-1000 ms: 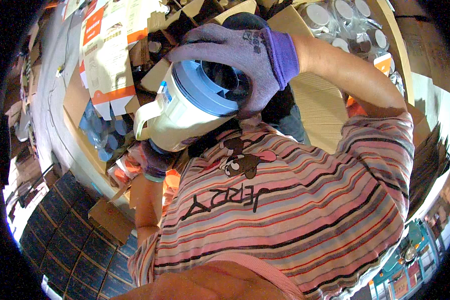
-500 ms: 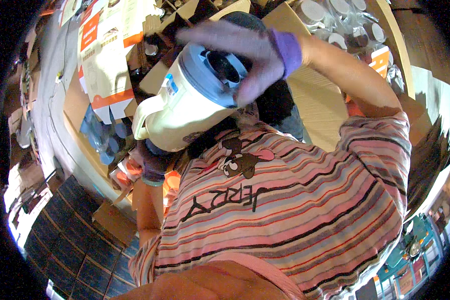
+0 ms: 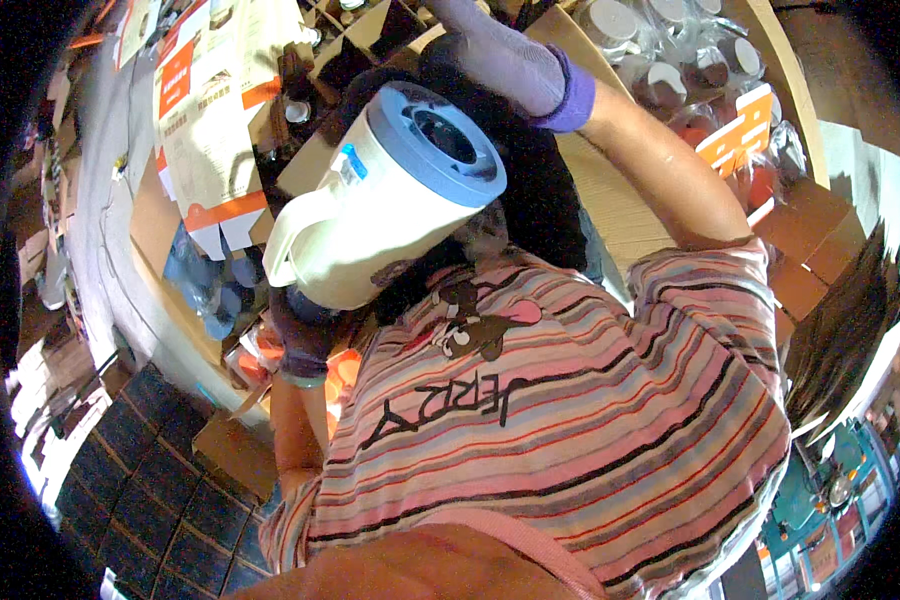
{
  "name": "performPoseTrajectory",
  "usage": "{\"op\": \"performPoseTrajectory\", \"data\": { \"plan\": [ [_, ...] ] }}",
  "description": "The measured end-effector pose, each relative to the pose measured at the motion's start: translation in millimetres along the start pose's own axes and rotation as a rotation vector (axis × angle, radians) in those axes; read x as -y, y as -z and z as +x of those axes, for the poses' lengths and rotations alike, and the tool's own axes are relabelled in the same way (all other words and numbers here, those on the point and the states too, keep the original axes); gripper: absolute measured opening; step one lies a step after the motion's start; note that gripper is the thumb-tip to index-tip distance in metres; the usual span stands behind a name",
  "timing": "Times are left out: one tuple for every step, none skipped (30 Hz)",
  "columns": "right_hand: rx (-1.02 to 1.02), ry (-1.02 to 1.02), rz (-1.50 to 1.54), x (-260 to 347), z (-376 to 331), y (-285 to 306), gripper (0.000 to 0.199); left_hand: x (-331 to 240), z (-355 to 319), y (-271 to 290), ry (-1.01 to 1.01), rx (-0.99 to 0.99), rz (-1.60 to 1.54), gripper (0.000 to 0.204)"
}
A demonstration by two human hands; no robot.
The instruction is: The person puts a plastic bottle into a plastic bag, inserts it into a cardboard box, and places the box into a larger container.
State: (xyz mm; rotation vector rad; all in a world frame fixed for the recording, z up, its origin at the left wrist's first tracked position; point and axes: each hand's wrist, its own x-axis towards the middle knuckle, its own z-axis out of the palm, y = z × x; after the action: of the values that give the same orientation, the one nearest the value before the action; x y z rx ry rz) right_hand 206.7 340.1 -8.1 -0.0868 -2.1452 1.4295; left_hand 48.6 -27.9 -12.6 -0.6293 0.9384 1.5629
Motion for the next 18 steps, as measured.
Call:
{"op": "performPoseTrajectory", "data": {
  "plan": [
    [0.022, 0.04, 0.034, 14.5, -8.3, -1.1, 0.077, -1.6, -2.3, 4.5, 0.041, 0.0, -0.023, 0.077],
    [0.186, 0.171, -0.079, 18.0, -14.1, 0.5, 0.089, -4.0, 2.5, 11.0, 0.082, 0.013, -0.044, 0.077],
    [0.35, 0.301, -0.192, 19.7, -20.3, -1.2, 0.1, -4.3, 7.5, 17.0, 0.122, 0.025, -0.065, 0.077],
    [0.294, 0.224, -0.141, 23.3, -29.2, -16.3, 0.114, -3.3, 11.6, 22.3, 0.025, 0.021, 0.108, 0.076],
    [0.287, 0.23, -0.135, 21.6, -27.6, -18.9, 0.113, 0.3, 14.1, 30.5, -0.088, 0.016, 0.271, 0.077],
    [0.28, 0.237, -0.129, 20.3, -25.9, -20.5, 0.113, 4.2, 16.2, 38.9, -0.202, 0.009, 0.433, 0.078],
    [0.27, 0.239, -0.124, 20.0, -25.7, -21.3, 0.113, 7.9, 16.9, 40.9, -0.311, 0.002, 0.598, 0.079],
    [0.247, 0.234, -0.111, 22.0, -26.0, -22.2, 0.109, 10.9, 17.2, 42.5, -0.42, -0.005, 0.762, 0.082],
    [0.225, 0.23, -0.098, 25.9, -26.7, -23.6, 0.106, 11.5, 17.1, 43.5, -0.418, -0.04, 0.741, 0.084],
    [0.199, 0.225, -0.087, 28.8, -27.4, -24.3, 0.103, 11.7, 14.7, 35.3, -0.416, -0.075, 0.722, 0.086],
    [0.18, 0.122, -0.067, 29.0, -28.7, -25.6, 0.097, 10.2, 6.0, 3.8, -0.301, -0.132, 0.517, 0.087],
    [0.16, 0.018, -0.046, 28.7, -31.1, -28.3, 0.091, 8.9, 1.1, -12.8, -0.183, -0.188, 0.312, 0.089],
    [0.138, -0.084, -0.017, 27.4, -33.3, -30.5, 0.085, 6.6, 4.0, 9.6, -0.227, -0.133, 0.277, 0.088],
    [0.026, -0.548, 0.536, 27.4, -33.1, -37.3, 0.07, 2.5, 10.0, 53.3, -0.261, -0.073, 0.245, 0.088],
    [-0.118, -0.716, 0.632, 16.4, -24.3, -45.9, 0.059, -1.0, 12.7, 78.4, -0.292, -0.012, 0.215, 0.088],
    [0.035, -0.512, 0.523, -8.2, -25.2, -45.0, 0.055, 1.9, 14.0, 78.3, -0.459, 0.021, 0.287, 0.084],
    [0.119, -0.444, 0.516, -16.3, -26.8, -43.3, 0.054, 6.0, 13.4, 79.4, -0.638, 0.038, 0.357, 0.08],
    [0.195, -0.372, 0.507, -24.5, -27.8, -40.0, 0.052, 8.5, 15.3, 79.2, -0.815, 0.051, 0.42, 0.076]
  ]
}}
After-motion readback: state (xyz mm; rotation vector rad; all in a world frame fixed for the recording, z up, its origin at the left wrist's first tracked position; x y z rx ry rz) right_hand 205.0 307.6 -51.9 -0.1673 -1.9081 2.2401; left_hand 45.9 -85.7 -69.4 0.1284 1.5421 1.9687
